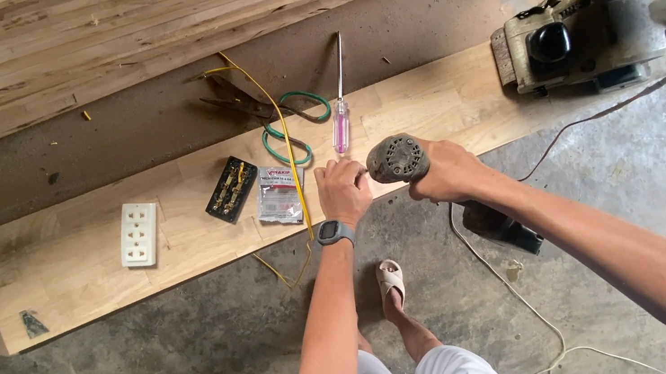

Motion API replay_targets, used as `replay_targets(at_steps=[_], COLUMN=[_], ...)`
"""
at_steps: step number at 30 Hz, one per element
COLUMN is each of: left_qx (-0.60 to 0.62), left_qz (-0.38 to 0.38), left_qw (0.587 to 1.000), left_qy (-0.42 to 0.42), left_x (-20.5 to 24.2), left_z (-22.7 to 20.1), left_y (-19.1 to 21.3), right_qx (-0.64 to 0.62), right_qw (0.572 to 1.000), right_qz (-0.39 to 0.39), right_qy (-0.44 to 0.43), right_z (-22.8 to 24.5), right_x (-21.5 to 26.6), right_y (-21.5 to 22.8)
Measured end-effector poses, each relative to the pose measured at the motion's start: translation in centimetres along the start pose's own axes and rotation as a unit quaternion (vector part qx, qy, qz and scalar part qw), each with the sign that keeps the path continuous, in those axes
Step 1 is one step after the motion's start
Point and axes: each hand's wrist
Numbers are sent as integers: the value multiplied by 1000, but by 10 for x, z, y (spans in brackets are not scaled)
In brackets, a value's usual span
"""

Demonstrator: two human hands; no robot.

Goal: The person uses a power drill to drive a screw into a wooden board. They then pick up a yellow electrical wire and a small metal connector, stripping the wire ends and twisting them together with the connector.

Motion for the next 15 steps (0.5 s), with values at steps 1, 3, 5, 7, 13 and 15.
replay_targets(at_steps=[1,3,5,7,13,15], left_qx=[0,5,5,5,4,3], left_qz=[1,0,-2,-3,-9,-13], left_qw=[1000,1000,1000,1000,1000,1000], left_qy=[0,-2,-1,-3,-5,-8], left_x=[0,-1,0,-1,0,-1], left_z=[0,-1,0,1,3,1], left_y=[1,3,1,0,-3,-1], right_qx=[0,-5,-8,-13,-12,-5], right_qw=[1000,1000,1000,1000,1000,1000], right_qz=[0,3,3,1,6,6], right_qy=[0,-1,-11,-21,-1,-6], right_z=[5,15,23,23,21,23], right_x=[6,17,23,23,24,25], right_y=[3,11,13,13,14,14])
Point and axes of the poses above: each hand's wrist, its own x-axis away from the middle knuckle, its own y-axis out of the back of the hand, z = x × y, and after that the axes turned 9 degrees about z, right-handed
